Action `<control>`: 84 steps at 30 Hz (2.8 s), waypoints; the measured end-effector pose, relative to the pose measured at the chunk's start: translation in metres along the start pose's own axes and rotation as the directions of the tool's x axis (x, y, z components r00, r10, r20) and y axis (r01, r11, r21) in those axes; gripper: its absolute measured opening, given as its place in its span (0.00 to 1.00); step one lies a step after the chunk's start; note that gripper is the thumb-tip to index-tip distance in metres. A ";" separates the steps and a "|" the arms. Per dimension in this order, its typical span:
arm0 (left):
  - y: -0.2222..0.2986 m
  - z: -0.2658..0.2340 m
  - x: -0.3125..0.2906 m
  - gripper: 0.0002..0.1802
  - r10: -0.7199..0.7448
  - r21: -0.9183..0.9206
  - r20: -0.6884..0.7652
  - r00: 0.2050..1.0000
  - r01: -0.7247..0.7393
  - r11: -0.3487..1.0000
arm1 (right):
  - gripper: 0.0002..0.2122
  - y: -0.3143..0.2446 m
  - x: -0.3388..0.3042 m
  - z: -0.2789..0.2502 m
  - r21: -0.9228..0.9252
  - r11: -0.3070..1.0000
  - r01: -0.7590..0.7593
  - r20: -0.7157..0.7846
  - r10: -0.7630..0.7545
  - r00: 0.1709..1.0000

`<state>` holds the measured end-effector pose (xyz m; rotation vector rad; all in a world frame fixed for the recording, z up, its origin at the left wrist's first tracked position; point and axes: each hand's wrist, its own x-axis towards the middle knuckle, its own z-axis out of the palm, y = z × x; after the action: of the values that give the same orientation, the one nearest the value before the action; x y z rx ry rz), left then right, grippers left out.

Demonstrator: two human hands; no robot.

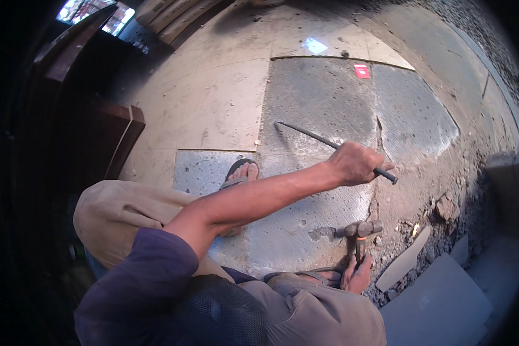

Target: The person uses a hammer and a metal rod to chip away and remove pieces of floor tiles from a concrete surface.

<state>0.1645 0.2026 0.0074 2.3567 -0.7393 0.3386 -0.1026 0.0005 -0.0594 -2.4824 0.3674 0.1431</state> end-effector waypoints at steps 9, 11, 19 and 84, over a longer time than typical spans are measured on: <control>-0.003 0.014 -0.048 0.27 -0.120 0.049 -0.019 0.993 0.121 0.991 | 0.14 -0.065 0.024 -0.018 0.842 0.352 -0.408 0.248 0.421 0.873; -0.007 0.025 -0.056 0.25 -0.086 0.040 -0.082 0.993 0.089 0.995 | 0.17 -0.078 0.033 -0.024 0.898 0.232 -0.373 0.237 0.457 0.857; -0.014 0.061 -0.053 0.22 -0.043 0.164 -0.101 0.994 0.059 0.985 | 0.20 -0.122 0.063 -0.036 0.967 -0.037 -0.250 0.245 0.391 0.887; -0.052 0.076 -0.059 0.08 -0.319 0.208 0.331 0.888 0.261 0.943 | 0.09 -0.073 0.078 -0.033 0.738 -0.345 -0.580 0.638 0.075 0.767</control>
<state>0.1512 0.2115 -0.1007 2.6713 -0.5194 -0.1803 -0.0063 0.0193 -0.0064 -0.4733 0.7206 0.3548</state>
